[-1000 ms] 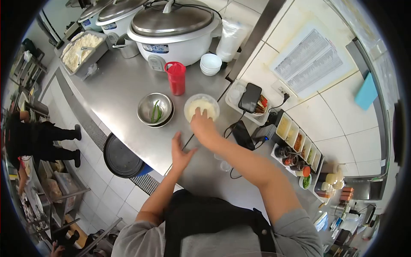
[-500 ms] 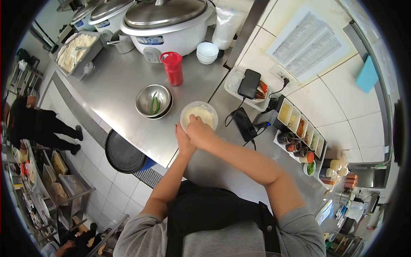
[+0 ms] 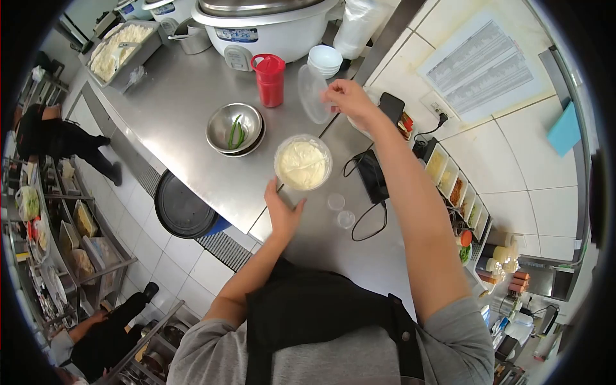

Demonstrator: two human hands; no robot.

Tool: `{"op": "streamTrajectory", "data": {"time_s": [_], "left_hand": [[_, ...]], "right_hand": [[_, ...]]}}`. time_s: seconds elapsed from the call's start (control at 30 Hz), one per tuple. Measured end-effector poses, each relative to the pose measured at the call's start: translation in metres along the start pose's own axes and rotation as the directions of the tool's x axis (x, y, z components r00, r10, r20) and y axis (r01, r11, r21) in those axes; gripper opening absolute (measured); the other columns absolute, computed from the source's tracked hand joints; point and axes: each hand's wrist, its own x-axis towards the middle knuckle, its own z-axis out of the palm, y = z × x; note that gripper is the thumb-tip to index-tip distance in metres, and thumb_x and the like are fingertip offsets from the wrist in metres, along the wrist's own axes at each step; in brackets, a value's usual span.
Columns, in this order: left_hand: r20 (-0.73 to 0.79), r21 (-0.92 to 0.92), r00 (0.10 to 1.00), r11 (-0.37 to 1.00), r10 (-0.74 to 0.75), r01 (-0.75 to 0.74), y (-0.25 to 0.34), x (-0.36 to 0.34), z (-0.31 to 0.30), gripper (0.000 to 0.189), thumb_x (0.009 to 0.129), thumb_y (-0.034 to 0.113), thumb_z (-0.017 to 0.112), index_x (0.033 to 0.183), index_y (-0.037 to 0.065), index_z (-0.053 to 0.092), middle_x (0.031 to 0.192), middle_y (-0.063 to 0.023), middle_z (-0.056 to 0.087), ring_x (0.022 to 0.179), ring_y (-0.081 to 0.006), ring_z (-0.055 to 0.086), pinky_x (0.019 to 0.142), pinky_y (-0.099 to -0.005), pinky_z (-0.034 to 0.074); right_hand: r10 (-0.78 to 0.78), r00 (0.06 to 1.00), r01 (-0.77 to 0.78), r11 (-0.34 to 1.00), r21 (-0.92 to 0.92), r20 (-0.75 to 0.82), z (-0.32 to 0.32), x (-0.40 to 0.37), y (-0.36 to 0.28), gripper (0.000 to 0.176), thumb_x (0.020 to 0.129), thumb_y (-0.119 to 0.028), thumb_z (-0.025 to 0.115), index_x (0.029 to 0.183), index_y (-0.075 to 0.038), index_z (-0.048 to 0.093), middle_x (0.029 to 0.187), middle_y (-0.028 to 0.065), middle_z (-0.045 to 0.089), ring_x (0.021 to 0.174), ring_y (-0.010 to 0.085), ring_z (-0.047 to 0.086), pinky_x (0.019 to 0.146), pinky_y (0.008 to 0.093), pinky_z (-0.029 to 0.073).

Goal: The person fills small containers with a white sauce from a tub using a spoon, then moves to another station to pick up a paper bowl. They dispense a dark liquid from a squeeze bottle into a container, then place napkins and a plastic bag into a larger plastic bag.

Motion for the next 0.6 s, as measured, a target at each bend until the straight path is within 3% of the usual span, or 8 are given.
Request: {"op": "streamTrajectory", "data": {"time_s": [0.03, 0.13, 0.23, 0.27, 0.33, 0.43, 0.53, 0.6], "left_hand": [[0.043, -0.003, 0.999, 1.0, 0.002, -0.002, -0.01, -0.023, 0.001, 0.084, 0.07, 0.01, 0.09, 0.139, 0.0, 0.042, 0.139, -0.021, 0.045, 0.12, -0.0361, 0.049, 0.101, -0.0442, 0.042], [0.223, -0.091, 0.968, 0.991, 0.119, -0.1, -0.008, -0.05, -0.006, 0.066, 0.078, 0.003, 0.083, 0.132, 0.002, 0.045, 0.129, -0.0189, 0.048, 0.107, -0.0313, 0.051, 0.094, -0.04, 0.045], [0.39, -0.261, 0.893, 0.957, 0.226, -0.128, 0.002, -0.036, 0.003, 0.062, 0.081, -0.001, 0.077, 0.134, 0.001, 0.046, 0.132, -0.0213, 0.05, 0.116, -0.0365, 0.053, 0.101, -0.0427, 0.046], [0.426, -0.264, 0.863, 0.95, 0.272, -0.169, 0.007, -0.03, 0.007, 0.063, 0.08, -0.002, 0.075, 0.135, 0.001, 0.045, 0.135, -0.022, 0.048, 0.121, -0.0382, 0.051, 0.105, -0.0436, 0.044], [0.487, -0.281, 0.794, 0.926, 0.364, -0.252, 0.014, -0.018, 0.015, 0.066, 0.077, -0.004, 0.071, 0.137, 0.001, 0.044, 0.142, -0.0234, 0.045, 0.131, -0.0417, 0.046, 0.112, -0.0454, 0.04], [0.564, -0.291, 0.741, 0.927, 0.365, -0.235, 0.018, -0.011, 0.028, 0.073, 0.071, -0.006, 0.064, 0.14, 0.002, 0.042, 0.149, -0.0244, 0.04, 0.139, -0.0445, 0.038, 0.118, -0.0461, 0.034], [0.579, -0.307, 0.712, 0.915, 0.397, -0.261, 0.019, -0.013, 0.03, 0.079, 0.066, -0.004, 0.06, 0.142, 0.002, 0.039, 0.15, -0.0238, 0.038, 0.14, -0.0435, 0.036, 0.119, -0.0491, 0.031], [0.586, -0.278, 0.694, 0.909, 0.418, -0.312, 0.024, -0.016, 0.026, 0.078, 0.068, 0.001, 0.066, 0.142, 0.004, 0.042, 0.149, -0.0206, 0.04, 0.139, -0.0415, 0.036, 0.117, -0.0507, 0.033]], "right_hand": [[0.004, 0.996, 0.004, 0.996, 0.089, -0.09, 0.005, 0.005, 0.024, 0.024, 0.094, -0.017, 0.071, 0.106, 0.003, 0.064, 0.1, 0.0114, 0.067, 0.089, 0.0183, 0.068, 0.074, 0.0338, 0.057], [0.115, 0.967, -0.018, 0.921, 0.39, -0.227, 0.029, 0.004, 0.082, 0.03, 0.096, -0.018, 0.068, 0.11, 0.007, 0.061, 0.103, 0.014, 0.067, 0.095, 0.0204, 0.069, 0.075, 0.0366, 0.058], [0.284, 0.912, -0.167, 0.916, 0.365, -0.295, 0.039, -0.001, 0.115, 0.031, 0.098, -0.019, 0.065, 0.11, 0.009, 0.061, 0.107, 0.0195, 0.065, 0.1, 0.0283, 0.07, 0.08, 0.0434, 0.058], [0.194, 0.903, -0.179, 0.981, 0.074, -0.383, 0.038, -0.004, 0.118, 0.031, 0.097, -0.019, 0.066, 0.111, 0.009, 0.061, 0.108, 0.0203, 0.065, 0.103, 0.0305, 0.069, 0.083, 0.0457, 0.057], [-0.052, 0.888, -0.21, 0.838, -0.503, -0.457, 0.037, -0.015, 0.107, 0.032, 0.094, -0.018, 0.069, 0.112, 0.008, 0.061, 0.11, 0.0218, 0.063, 0.108, 0.035, 0.065, 0.089, 0.0502, 0.054], [-0.516, 0.85, 0.271, 0.605, -0.749, -0.109, 0.038, -0.047, 0.079, 0.029, 0.085, -0.016, 0.073, 0.108, 0.001, 0.068, 0.11, 0.0173, 0.062, 0.114, 0.0354, 0.059, 0.095, 0.0495, 0.049], [-0.413, 0.796, 0.542, 0.158, -0.826, 0.443, 0.052, -0.085, 0.051, 0.01, 0.08, -0.012, 0.073, 0.088, -0.007, 0.072, 0.108, 0.0051, 0.062, 0.109, 0.0235, 0.058, 0.091, 0.0416, 0.046], [-0.341, 0.789, 0.533, -0.031, -0.846, 0.51, 0.065, -0.092, 0.063, 0.005, 0.078, -0.011, 0.072, 0.081, -0.008, 0.073, 0.108, 0.0034, 0.063, 0.112, 0.0203, 0.055, 0.093, 0.0386, 0.044]]}}
